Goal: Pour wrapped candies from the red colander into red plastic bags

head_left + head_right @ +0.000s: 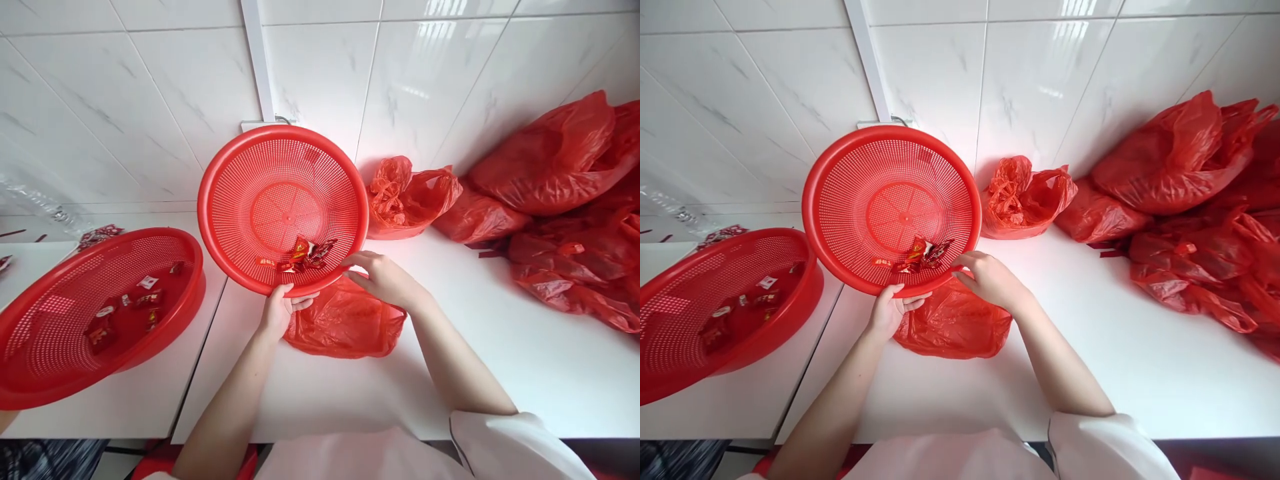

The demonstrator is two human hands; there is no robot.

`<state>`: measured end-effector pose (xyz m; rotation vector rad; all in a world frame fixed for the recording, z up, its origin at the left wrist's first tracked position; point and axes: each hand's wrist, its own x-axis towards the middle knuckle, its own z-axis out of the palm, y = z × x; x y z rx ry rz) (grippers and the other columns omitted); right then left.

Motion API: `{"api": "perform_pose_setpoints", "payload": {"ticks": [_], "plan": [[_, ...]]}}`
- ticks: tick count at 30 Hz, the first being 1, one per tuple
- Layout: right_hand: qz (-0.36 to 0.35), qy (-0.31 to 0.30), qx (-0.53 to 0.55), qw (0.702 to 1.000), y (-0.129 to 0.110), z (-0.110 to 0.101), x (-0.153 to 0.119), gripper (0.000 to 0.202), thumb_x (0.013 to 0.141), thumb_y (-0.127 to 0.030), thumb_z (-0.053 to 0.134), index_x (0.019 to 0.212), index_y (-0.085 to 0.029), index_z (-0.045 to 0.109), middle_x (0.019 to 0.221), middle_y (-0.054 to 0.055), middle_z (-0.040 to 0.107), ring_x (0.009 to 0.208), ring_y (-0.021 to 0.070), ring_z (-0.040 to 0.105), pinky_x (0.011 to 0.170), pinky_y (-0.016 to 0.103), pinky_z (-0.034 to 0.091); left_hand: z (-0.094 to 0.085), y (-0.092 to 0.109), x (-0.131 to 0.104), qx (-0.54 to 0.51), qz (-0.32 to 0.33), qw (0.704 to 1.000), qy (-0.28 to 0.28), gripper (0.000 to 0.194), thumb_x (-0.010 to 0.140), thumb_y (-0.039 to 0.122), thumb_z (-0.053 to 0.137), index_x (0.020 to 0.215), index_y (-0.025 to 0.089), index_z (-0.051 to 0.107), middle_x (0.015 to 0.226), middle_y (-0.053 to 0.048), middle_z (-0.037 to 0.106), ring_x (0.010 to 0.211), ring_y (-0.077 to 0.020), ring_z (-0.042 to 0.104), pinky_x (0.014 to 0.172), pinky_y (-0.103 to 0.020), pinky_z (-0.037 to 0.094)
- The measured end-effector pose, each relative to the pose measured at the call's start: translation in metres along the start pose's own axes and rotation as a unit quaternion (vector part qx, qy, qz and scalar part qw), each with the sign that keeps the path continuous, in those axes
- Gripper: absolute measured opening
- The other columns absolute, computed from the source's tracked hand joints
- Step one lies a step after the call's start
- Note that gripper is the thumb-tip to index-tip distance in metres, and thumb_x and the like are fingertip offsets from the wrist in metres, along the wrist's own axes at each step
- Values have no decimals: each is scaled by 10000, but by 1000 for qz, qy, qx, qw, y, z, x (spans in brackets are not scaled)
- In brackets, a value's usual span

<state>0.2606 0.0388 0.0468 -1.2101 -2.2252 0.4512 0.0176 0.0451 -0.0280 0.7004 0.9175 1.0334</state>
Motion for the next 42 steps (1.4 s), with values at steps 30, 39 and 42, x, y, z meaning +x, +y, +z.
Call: {"api": "perform_pose_setpoints", "payload": {"ticks": [30, 39, 42], "plan": [[-17, 7, 146, 989, 15, 43, 50, 188, 898, -157, 512, 977, -179, 682, 908, 36, 722, 791, 141, 663, 780, 273, 508, -10, 1, 12, -70, 58, 996, 18, 244, 775, 206, 550, 947, 89, 677, 1023, -134, 722, 956, -268, 678, 854, -433, 541], [-120, -136, 144, 973, 11, 50, 50, 244, 839, -145, 606, 1066, -198, 681, 1058, 61, 699, 923, 159, 650, 818, 296, 500, -6, -4, 10, -48, 26, 998, 12, 221, 770, 202, 587, 931, 98, 697, 965, -110, 735, 946, -255, 689, 796, -359, 569], [-102, -125, 129, 978, 12, 47, 51, 169, 872, -121, 538, 906, -185, 691, 873, 22, 709, 744, 123, 638, 719, 258, 487, -4, -8, 9, -51, 32, 998, -26, 219, 784, 200, 580, 948, 99, 685, 1025, -115, 722, 1014, -283, 670, 827, -394, 568]]}}
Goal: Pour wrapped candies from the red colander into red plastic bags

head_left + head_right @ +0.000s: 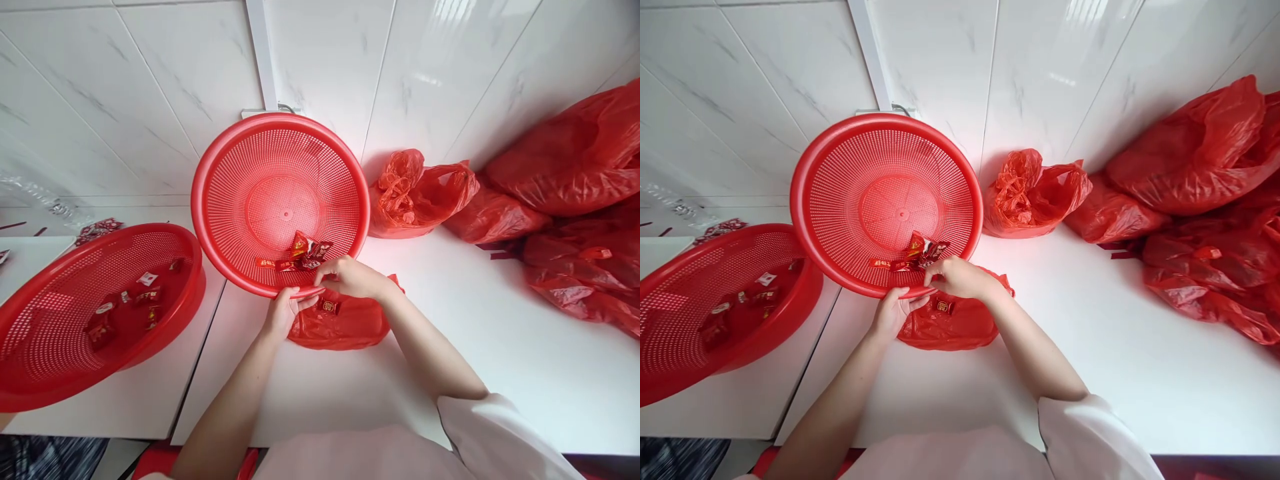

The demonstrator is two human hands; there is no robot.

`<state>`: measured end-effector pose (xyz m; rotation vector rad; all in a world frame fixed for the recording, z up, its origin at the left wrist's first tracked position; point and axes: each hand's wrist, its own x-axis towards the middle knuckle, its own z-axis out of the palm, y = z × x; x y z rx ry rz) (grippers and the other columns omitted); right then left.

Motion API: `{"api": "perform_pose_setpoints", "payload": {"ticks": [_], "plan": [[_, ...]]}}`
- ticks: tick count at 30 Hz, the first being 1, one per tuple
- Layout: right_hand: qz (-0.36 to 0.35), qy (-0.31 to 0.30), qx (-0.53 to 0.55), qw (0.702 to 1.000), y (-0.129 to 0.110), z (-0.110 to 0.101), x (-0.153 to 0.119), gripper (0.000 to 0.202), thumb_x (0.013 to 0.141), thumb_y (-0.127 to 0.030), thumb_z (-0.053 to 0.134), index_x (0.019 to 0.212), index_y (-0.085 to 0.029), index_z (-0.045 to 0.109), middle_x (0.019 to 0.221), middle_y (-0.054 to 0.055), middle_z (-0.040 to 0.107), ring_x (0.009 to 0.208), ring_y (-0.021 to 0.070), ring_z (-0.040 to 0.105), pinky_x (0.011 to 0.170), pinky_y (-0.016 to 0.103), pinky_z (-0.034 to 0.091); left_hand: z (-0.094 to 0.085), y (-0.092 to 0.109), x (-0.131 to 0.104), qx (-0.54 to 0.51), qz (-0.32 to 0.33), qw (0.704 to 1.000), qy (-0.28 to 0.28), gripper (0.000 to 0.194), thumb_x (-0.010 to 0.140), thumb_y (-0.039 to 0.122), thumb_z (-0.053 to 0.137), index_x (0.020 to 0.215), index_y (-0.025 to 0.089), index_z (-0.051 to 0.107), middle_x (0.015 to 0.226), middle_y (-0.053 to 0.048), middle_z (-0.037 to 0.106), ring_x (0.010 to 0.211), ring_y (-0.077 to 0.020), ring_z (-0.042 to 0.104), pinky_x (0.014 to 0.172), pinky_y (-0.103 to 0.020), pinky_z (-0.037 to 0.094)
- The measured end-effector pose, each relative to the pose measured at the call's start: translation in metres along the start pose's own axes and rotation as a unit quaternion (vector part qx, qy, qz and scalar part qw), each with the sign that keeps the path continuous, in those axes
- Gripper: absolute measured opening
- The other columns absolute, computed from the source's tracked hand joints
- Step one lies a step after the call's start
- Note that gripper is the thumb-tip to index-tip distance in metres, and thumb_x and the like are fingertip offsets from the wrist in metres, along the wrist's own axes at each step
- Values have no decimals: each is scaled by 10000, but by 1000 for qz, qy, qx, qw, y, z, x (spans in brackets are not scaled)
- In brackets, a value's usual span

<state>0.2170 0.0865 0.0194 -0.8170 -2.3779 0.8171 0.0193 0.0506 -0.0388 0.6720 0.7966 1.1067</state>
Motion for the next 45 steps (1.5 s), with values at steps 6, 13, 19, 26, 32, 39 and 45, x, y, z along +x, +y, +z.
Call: {"api": "perform_pose_setpoints", "payload": {"ticks": [6, 13, 19, 26, 32, 39, 45], "plan": [[75, 114, -129, 982, 5, 5, 3, 246, 949, -291, 479, 1110, -184, 632, 1133, 97, 674, 1058, 208, 610, 958, 397, 438, 4, -6, -5, 23, 13, 1000, -7, 343, 794, 182, 599, 1136, 164, 607, 1171, -93, 673, 1105, -299, 628, 824, -431, 589], [158, 57, -223, 960, 15, 12, 0, 684, 923, -498, 485, 1470, -127, 312, 1319, 206, 560, 1199, 313, 542, 1055, 540, 324, 1, -7, -5, 83, 82, 991, 67, 489, 750, 206, 674, 1220, 231, 540, 1202, -70, 633, 1074, -298, 645, 727, -391, 623], [126, 106, -99, 981, 14, -4, -5, 302, 927, -233, 501, 1212, -204, 598, 979, 86, 712, 859, 198, 662, 807, 337, 486, -5, -4, 2, 81, 63, 986, 131, 415, 730, 228, 685, 1131, 214, 578, 1089, -64, 671, 947, -288, 694, 706, -410, 616], [144, 155, 337, 918, 16, -12, -7, 398, 823, -386, 664, 1129, -148, 574, 875, 52, 690, 763, 161, 660, 705, 312, 551, 0, 4, 2, 12, 62, 996, 56, 230, 777, 220, 601, 997, 155, 623, 1035, -74, 695, 1078, -267, 632, 847, -435, 568], [151, 60, 290, 943, 1, -28, -19, 341, 789, -373, 692, 1047, -165, 613, 899, 42, 694, 766, 161, 654, 703, 300, 538, -2, 4, 4, 20, 80, 994, 67, 264, 768, 253, 624, 998, 127, 649, 1005, -97, 705, 1069, -281, 633, 855, -440, 555], [178, 80, -114, 974, -8, -15, -15, 192, 909, -326, 526, 894, -192, 661, 819, 70, 700, 707, 186, 626, 661, 305, 468, 0, 3, 0, 79, 54, 994, 49, 307, 805, 282, 598, 1068, 128, 625, 1109, -138, 690, 972, -329, 692, 809, -441, 562], [13, 76, -143, 987, 0, 9, 0, 425, 880, -164, 518, 1305, -173, 514, 1269, 123, 607, 1170, 245, 558, 1002, 439, 417, -3, -5, 0, 119, 38, 992, 34, 345, 812, 303, 595, 1102, 118, 631, 1086, -156, 707, 959, -332, 697, 764, -400, 575]]}}
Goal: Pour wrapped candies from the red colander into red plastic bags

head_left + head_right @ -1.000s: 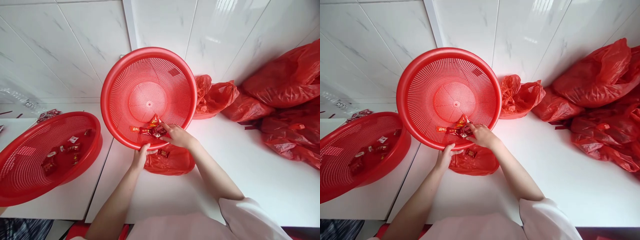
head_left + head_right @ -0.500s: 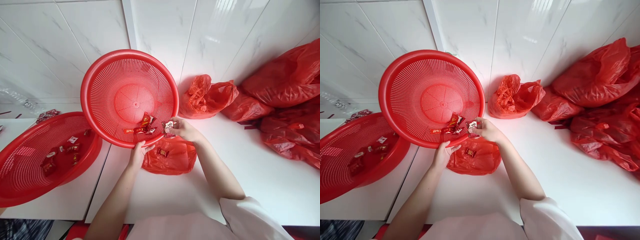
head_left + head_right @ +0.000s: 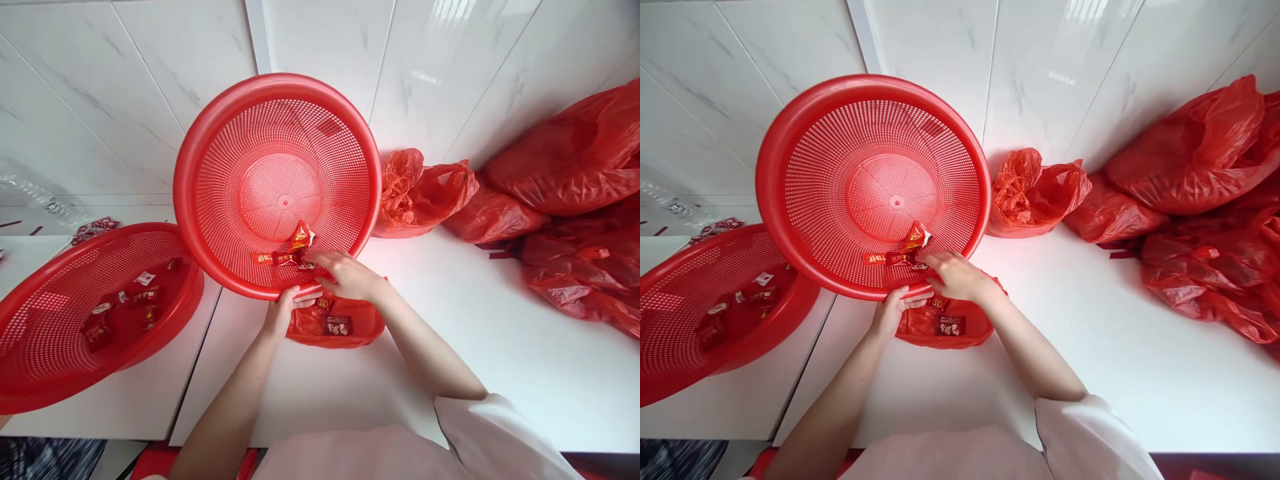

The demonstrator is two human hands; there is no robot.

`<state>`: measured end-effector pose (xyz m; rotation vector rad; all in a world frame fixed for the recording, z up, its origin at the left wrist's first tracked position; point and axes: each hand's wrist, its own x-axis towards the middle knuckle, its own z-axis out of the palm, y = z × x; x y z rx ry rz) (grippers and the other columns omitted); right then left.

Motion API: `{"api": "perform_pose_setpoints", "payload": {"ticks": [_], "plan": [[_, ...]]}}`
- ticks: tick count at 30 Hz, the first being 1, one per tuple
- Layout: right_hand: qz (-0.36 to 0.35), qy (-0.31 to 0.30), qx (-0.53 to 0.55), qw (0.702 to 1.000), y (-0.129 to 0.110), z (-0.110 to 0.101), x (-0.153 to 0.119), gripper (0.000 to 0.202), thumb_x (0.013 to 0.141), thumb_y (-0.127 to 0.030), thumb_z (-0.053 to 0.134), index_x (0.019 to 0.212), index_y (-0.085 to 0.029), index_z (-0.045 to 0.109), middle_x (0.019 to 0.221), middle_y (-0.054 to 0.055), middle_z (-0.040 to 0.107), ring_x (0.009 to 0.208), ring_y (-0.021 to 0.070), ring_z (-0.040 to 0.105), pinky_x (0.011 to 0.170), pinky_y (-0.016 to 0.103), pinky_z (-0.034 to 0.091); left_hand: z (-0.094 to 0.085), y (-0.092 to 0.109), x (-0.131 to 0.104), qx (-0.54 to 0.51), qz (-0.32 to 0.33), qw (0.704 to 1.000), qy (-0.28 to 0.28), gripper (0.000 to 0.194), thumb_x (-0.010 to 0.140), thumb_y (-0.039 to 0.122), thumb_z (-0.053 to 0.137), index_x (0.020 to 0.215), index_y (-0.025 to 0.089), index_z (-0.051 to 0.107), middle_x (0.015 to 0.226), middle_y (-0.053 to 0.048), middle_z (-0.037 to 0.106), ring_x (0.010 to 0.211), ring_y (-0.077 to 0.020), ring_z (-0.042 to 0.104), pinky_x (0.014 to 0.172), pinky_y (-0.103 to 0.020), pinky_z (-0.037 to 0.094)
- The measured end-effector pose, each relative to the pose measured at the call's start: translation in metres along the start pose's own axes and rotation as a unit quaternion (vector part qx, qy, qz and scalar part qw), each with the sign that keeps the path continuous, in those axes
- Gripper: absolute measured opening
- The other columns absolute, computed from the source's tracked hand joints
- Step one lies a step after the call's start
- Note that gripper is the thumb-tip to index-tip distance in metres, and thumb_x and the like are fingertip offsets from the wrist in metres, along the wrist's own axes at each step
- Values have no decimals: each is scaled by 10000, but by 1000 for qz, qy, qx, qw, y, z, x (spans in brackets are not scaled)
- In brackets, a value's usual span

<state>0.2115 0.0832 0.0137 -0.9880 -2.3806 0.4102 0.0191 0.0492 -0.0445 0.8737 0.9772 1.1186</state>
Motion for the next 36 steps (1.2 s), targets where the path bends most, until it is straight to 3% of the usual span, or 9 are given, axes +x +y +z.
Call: {"api": "perform_pose_setpoints", "payload": {"ticks": [3, 6, 9, 12, 16, 23, 27, 30, 36], "plan": [[8, -18, 37, 999, 2, 10, 2, 348, 883, -152, 511, 1223, -182, 578, 1178, 109, 644, 1086, 226, 597, 956, 423, 453, -1, -3, 0, 0, 3, 1000, 5, 376, 794, 300, 620, 1115, 105, 636, 1051, -157, 717, 935, -336, 703, 761, -408, 576], [89, 50, 154, 983, 5, 17, 6, 230, 916, -228, 503, 1108, -184, 622, 1077, 86, 669, 975, 185, 630, 886, 368, 499, -1, -2, 0, -12, -3, 1000, 13, 397, 778, 280, 636, 1141, 122, 618, 1054, -143, 717, 891, -332, 714, 737, -409, 581], [187, 120, 379, 898, 9, 17, 10, 288, 877, -357, 585, 1097, -170, 595, 954, 56, 688, 825, 158, 659, 773, 331, 557, 0, 0, 0, -15, -4, 1000, 7, 382, 787, 275, 624, 1140, 132, 608, 1072, -144, 714, 881, -326, 717, 700, -383, 584], [230, 140, 529, 805, 14, 11, 10, 434, 720, -393, 758, 1058, -165, 607, 901, 34, 695, 783, 155, 674, 736, 312, 587, 0, 2, 0, -11, 3, 1000, 0, 334, 805, 287, 603, 1097, 125, 617, 1100, -155, 705, 894, -324, 715, 692, -369, 582], [245, 140, 567, 774, 16, 3, 7, 480, 627, -378, 829, 1019, -167, 652, 859, 11, 702, 757, 141, 681, 756, 301, 598, 0, 4, 1, -13, 4, 1000, 3, 318, 803, 305, 605, 1053, 111, 632, 1056, -162, 717, 900, -320, 714, 716, -371, 574], [217, 119, 526, 814, 14, -9, 3, 418, 656, -379, 813, 956, -169, 611, 749, -11, 665, 658, 130, 650, 654, 291, 575, 0, 5, 1, -5, 3, 1000, 12, 317, 801, 311, 595, 1030, 95, 635, 940, -151, 734, 859, -332, 720, 730, -397, 562], [151, -55, 387, 908, 12, -31, -10, 247, 793, -399, 690, 840, -162, 643, 713, 1, 657, 665, 142, 626, 633, 276, 521, 1, 6, 0, 15, 9, 1000, 1, 326, 815, 320, 572, 1035, 91, 645, 988, -161, 729, 859, -323, 720, 724, -388, 568], [121, -139, 253, 950, 11, -42, -18, 216, 858, -374, 603, 805, -182, 688, 739, 15, 686, 692, 159, 625, 647, 282, 498, 1, 6, 0, 20, 12, 1000, 1, 327, 816, 321, 578, 1067, 119, 634, 1059, -151, 719, 850, -305, 723, 721, -383, 573], [119, 1, 96, 988, -3, -30, -10, 225, 934, -307, 491, 877, -181, 669, 765, 30, 687, 665, 147, 603, 657, 283, 465, 1, 4, -1, 7, 1, 1000, -1, 339, 803, 312, 599, 1077, 115, 620, 1049, -155, 720, 837, -302, 724, 713, -375, 576]]}}
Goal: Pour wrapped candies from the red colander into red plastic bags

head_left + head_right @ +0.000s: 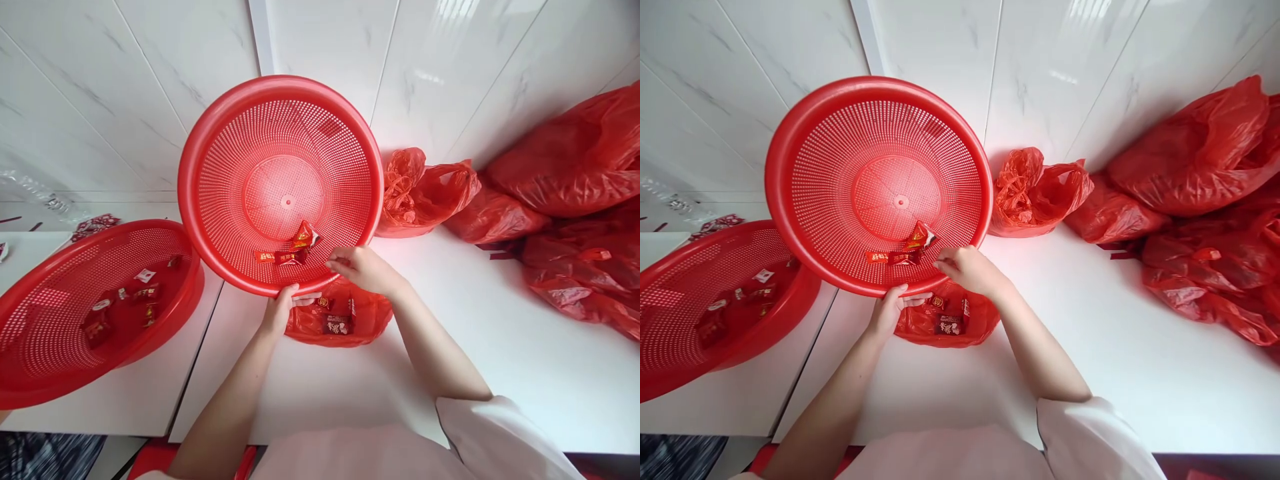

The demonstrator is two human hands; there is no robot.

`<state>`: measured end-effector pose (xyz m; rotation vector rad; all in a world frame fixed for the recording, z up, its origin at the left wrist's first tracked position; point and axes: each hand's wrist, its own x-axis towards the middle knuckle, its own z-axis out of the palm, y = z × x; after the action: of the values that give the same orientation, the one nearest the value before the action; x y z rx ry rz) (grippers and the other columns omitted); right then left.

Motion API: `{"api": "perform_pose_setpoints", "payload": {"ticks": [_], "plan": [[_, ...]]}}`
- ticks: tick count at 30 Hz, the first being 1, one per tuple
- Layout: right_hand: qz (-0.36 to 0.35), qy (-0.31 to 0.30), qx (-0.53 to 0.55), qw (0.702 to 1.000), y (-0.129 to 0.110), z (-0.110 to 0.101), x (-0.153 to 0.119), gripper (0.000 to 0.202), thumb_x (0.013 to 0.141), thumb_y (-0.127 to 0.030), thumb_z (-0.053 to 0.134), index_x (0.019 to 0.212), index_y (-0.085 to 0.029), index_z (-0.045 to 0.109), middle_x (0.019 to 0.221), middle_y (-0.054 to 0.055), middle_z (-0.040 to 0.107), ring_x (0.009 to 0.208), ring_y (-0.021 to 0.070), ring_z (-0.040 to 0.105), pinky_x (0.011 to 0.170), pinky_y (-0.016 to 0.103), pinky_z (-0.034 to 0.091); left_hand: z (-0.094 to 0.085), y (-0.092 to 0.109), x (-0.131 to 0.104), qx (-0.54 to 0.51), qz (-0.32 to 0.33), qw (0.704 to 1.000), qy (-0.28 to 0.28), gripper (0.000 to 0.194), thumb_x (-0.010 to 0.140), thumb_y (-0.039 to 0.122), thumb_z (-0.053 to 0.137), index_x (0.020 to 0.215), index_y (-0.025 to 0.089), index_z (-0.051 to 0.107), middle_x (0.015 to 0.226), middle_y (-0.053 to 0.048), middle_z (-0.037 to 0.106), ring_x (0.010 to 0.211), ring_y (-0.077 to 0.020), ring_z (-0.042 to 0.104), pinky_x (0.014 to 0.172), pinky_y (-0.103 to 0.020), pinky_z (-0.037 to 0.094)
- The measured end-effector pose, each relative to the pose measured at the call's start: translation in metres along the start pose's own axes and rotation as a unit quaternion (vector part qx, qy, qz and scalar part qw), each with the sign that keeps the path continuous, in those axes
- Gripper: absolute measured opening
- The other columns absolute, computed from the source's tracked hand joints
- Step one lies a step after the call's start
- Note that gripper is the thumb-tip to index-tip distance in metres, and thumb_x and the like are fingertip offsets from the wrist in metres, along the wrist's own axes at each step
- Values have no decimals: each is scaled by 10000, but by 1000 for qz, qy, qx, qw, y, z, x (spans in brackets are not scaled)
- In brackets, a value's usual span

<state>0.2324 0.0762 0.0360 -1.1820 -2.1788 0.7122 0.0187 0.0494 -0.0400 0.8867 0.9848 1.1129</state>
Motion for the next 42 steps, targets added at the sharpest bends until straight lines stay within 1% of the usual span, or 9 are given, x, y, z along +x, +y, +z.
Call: {"api": "perform_pose_setpoints", "payload": {"ticks": [3, 10, 18, 23, 25, 28, 30, 32, 42], "plan": [[-51, 49, -14, 997, -6, 19, 8, 256, 957, -315, 465, 1102, -180, 628, 1020, 83, 689, 895, 183, 645, 822, 322, 490, 2, -1, -2, -14, -4, 1000, -13, 372, 784, 302, 625, 1108, 119, 608, 1033, -149, 723, 823, -306, 725, 693, -375, 578], [-112, 5, -53, 992, 3, 57, 19, 465, 960, -274, 449, 1405, -144, 423, 1334, 164, 540, 1253, 251, 497, 1036, 435, 429, 3, -7, -8, 12, 6, 999, -49, 388, 821, 312, 609, 1157, 121, 577, 1004, -116, 728, 832, -293, 724, 732, -407, 583], [-94, 2, -4, 996, 3, 45, 16, 355, 875, -192, 559, 1230, -173, 581, 1170, 123, 608, 1057, 218, 596, 921, 389, 502, 3, -3, -4, -8, -13, 999, -50, 405, 821, 300, 587, 1184, 123, 552, 1012, -115, 727, 845, -293, 724, 683, -373, 574], [-5, 37, 132, 990, 9, 41, 18, 364, 788, -188, 637, 1152, -173, 626, 1052, 82, 677, 949, 189, 637, 896, 367, 505, 0, -2, -3, -8, -13, 999, -43, 387, 824, 295, 578, 1143, 76, 575, 923, -138, 738, 856, -310, 721, 698, -388, 574], [47, 38, 285, 957, 12, 39, 20, 343, 784, -233, 651, 1121, -170, 638, 1033, 73, 690, 920, 170, 649, 881, 346, 513, -1, -2, -3, -8, -10, 999, -39, 356, 819, 299, 582, 1082, 59, 598, 912, -150, 737, 841, -311, 723, 701, -388, 575], [113, 39, 515, 849, 16, 35, 23, 294, 782, -296, 659, 1047, -168, 661, 997, 64, 706, 866, 151, 663, 821, 309, 537, -2, -2, -2, -12, -2, 999, -33, 340, 813, 309, 590, 1045, 61, 609, 967, -165, 730, 839, -308, 724, 705, -384, 578], [144, 61, 599, 785, 17, 31, 24, 241, 758, -302, 688, 957, -167, 684, 935, 51, 716, 834, 144, 666, 786, 282, 546, -2, -2, -2, -13, 1, 999, -32, 332, 814, 309, 591, 1040, 66, 610, 1002, -170, 724, 845, -306, 723, 709, -381, 579], [155, 75, 628, 759, 17, 28, 24, 200, 739, -300, 724, 886, -166, 699, 884, 37, 716, 818, 133, 665, 772, 253, 546, -2, -2, -1, -14, 3, 999, -33, 325, 820, 303, 584, 1046, 71, 607, 1023, -170, 720, 849, -303, 723, 711, -380, 579], [129, 72, 545, 825, 20, 24, 18, 266, 739, -335, 769, 970, -215, 713, 894, 10, 703, 802, 121, 641, 817, 277, 494, -1, 2, -3, -12, -1, 999, -40, 312, 837, 289, 566, 1063, 78, 615, 1033, -157, 721, 839, -303, 724, 699, -382, 578]]}}
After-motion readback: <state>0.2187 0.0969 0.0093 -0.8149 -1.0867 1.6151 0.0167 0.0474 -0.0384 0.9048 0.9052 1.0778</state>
